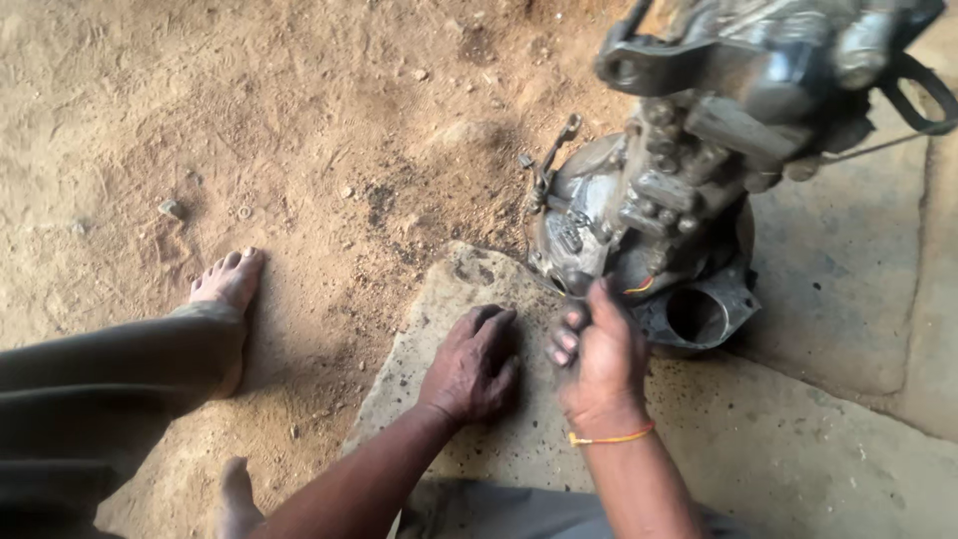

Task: The person uses a wrench to tighten bolts on a small engine block resting on the ground. They repeatedly adjust the wrench and apply force to secure the components of the engine.

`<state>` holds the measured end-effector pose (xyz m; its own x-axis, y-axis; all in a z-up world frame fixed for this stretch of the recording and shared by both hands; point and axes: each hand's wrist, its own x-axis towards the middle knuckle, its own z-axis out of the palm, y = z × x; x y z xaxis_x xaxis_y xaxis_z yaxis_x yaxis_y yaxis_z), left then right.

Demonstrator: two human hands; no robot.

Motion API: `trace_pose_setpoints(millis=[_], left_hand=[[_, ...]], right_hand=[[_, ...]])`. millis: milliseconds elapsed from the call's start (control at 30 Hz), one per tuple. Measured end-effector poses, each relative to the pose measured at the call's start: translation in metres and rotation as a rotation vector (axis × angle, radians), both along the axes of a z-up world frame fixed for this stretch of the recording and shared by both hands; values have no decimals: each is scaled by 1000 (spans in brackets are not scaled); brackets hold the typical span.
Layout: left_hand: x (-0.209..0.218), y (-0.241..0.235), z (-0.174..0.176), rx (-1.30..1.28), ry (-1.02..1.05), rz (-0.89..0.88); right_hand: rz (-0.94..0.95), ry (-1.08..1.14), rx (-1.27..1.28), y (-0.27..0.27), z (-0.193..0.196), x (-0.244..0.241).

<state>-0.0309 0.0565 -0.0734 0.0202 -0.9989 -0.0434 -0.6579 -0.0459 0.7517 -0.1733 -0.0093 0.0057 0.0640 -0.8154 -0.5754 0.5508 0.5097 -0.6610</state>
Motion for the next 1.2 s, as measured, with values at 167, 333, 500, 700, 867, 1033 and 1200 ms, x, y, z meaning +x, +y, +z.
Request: trace_pose_setpoints(millis=[167,333,500,700,867,1033,1200], left_hand=[[3,3,-1,-87,20,-3],[5,4,-4,-118,63,16],[5,3,-3,-103,51,11],[4,6,-8,-146,55,14],[6,4,-6,-116,64,13],[4,5,-8,-104,62,19],[3,2,-9,-150,71,22]], right_hand=[[-2,216,-126,3,2,8],[14,271,-123,-1,2,10],[46,85,-17,-6,1,0],[7,317,-191,2,-8,8],[50,-18,-66,-5,-5,0],[-7,143,-72,-5,-15,8],[163,-353,87,7,-38,15]])
